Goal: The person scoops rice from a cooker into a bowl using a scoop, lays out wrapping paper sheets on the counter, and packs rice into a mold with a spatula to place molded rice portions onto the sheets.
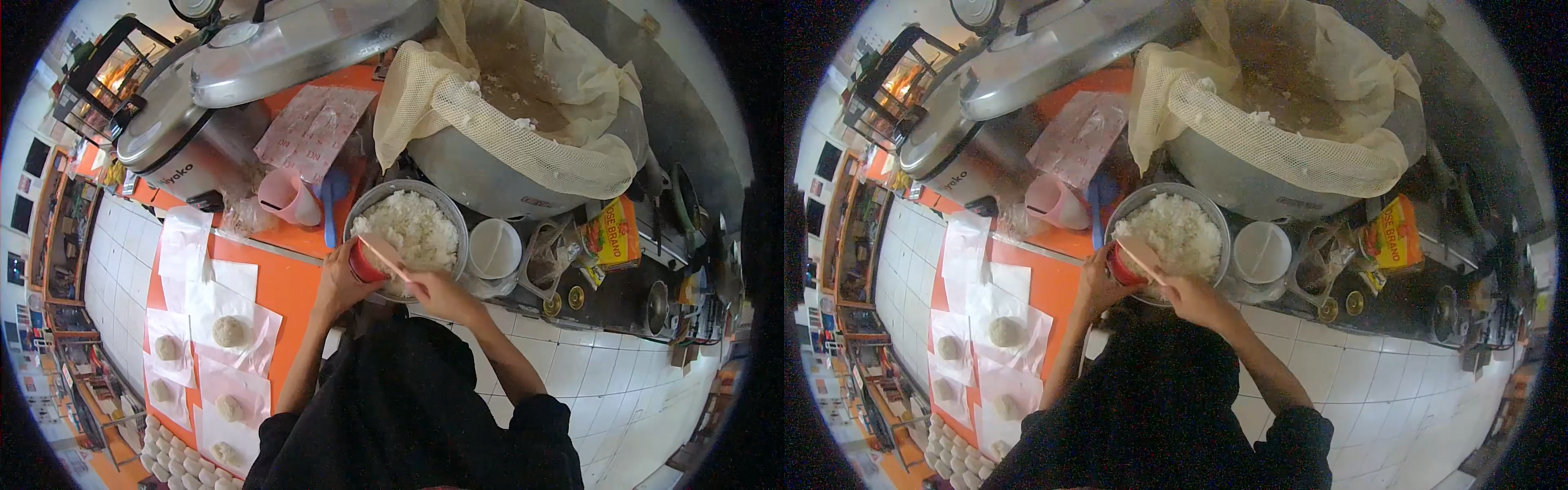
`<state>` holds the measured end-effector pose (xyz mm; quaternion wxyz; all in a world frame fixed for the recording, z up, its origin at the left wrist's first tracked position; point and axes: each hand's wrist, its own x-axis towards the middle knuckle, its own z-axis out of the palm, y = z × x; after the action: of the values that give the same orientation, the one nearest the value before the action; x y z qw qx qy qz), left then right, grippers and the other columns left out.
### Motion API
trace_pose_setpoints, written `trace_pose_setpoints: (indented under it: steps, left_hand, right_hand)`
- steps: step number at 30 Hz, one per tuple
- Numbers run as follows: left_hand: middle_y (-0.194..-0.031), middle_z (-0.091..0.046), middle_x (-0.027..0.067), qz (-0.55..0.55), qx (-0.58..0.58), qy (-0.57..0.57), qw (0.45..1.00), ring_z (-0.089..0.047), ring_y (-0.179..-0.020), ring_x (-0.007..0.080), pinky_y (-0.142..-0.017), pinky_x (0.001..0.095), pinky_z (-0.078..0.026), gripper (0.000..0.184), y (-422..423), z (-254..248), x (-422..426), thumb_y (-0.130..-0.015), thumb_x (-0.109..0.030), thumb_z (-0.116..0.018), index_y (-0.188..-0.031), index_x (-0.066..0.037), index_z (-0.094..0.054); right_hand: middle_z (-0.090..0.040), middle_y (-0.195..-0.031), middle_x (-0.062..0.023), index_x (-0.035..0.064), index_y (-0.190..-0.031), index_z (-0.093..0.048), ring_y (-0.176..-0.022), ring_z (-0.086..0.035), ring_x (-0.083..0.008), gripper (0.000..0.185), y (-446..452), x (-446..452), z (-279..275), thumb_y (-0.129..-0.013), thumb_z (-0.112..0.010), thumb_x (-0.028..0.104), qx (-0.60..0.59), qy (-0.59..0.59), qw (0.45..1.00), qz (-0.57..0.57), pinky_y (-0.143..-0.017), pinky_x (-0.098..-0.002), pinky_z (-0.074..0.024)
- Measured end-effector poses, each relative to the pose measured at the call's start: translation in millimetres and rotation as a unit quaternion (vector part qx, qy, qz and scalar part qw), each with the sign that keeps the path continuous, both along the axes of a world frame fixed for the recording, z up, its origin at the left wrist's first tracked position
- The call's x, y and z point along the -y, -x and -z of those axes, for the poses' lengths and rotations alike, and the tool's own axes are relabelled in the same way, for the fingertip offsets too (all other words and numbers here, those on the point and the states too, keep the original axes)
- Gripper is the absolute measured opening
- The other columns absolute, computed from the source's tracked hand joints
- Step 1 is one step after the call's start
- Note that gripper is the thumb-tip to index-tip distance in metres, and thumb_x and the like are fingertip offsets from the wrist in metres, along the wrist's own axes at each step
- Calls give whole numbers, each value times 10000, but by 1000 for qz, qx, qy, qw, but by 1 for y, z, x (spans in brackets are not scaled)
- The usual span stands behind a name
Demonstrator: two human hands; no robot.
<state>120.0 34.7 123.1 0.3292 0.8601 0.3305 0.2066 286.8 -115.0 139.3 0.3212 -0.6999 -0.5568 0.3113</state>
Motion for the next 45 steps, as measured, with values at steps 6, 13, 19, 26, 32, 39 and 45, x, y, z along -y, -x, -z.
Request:
trace_pose_setpoints:
  steps: [6, 13, 19, 26, 32, 39, 45]
  left_hand:
    - [-1150, -505, 223, -46, 115, 7, 992, -512, -1041, 377, -907, 426, -414, 873, -3, -1, 10, -510, -282, -854, -1201, 17, -412]
    - [-1208, -415, 206, -110, 211, -53, 970, -478, -1081, 356, -816, 394, -486, 839, -9, 0, 22, -524, -206, -862, -1182, 7, -387]
    - [-1251, -351, 172, -114, 241, 16, 964, -456, -1106, 284, -772, 339, -516, 859, 0, -12, 21, -529, -155, -866, -1188, -5, -336]
    - [-1216, -342, 186, -175, 331, -104, 921, -372, -1168, 330, -920, 428, -394, 880, 1, -17, 12, -508, -140, -868, -1171, -30, -300]
    - [-1174, -378, 180, -206, 289, -188, 916, -382, -1147, 341, -944, 452, -341, 851, 40, -31, -11, -489, -153, -873, -1132, -30, -329]
    - [-1192, -345, 128, -216, 463, 79, 856, -360, -1189, 263, -980, 405, -363, 866, 107, -39, -33, -480, -157, -883, -1142, -61, -332]
    - [-1235, -447, 111, -236, 453, 149, 847, -447, -1154, 203, -989, 344, -375, 826, 207, -21, -67, -603, -168, -813, -1252, -29, -321]
  right_hand:
    - [-616, -810, -247, -26, -1086, -584, -737, -630, -322, 266, 7, 28, -39, -879, -516, 127, -103, 58, 985, 128, -666, -360, -469]
    - [-588, -816, -252, -28, -1187, -516, -756, -582, -405, 338, 80, -3, -30, -867, -498, 81, -45, -95, 981, 163, -672, -419, -455]
    - [-580, -795, -245, -16, -1208, -513, -724, -586, -379, 351, 58, -1, -51, -869, -497, 73, -47, -107, 992, 55, -664, -407, -457]
    - [-597, -829, -218, 7, -1218, -507, -681, -591, -255, 353, 63, -5, -58, -886, -514, 126, -105, -86, 980, 146, -641, -330, -467]
    - [-517, -761, -179, 81, -1351, -370, -664, -545, -346, 533, 114, -38, -65, -847, -544, 82, 88, -167, 982, 17, -612, -386, -448]
    - [-542, -1101, -183, 73, -1318, -402, -840, -597, -361, 475, 127, -85, -105, -861, -506, 154, 134, -76, 982, -111, -700, -428, -493]
    - [-574, -894, -160, 39, -1247, -492, -816, -577, -321, 379, 184, -130, -98, -874, -505, 109, 72, -172, 963, -192, -678, -357, -459]
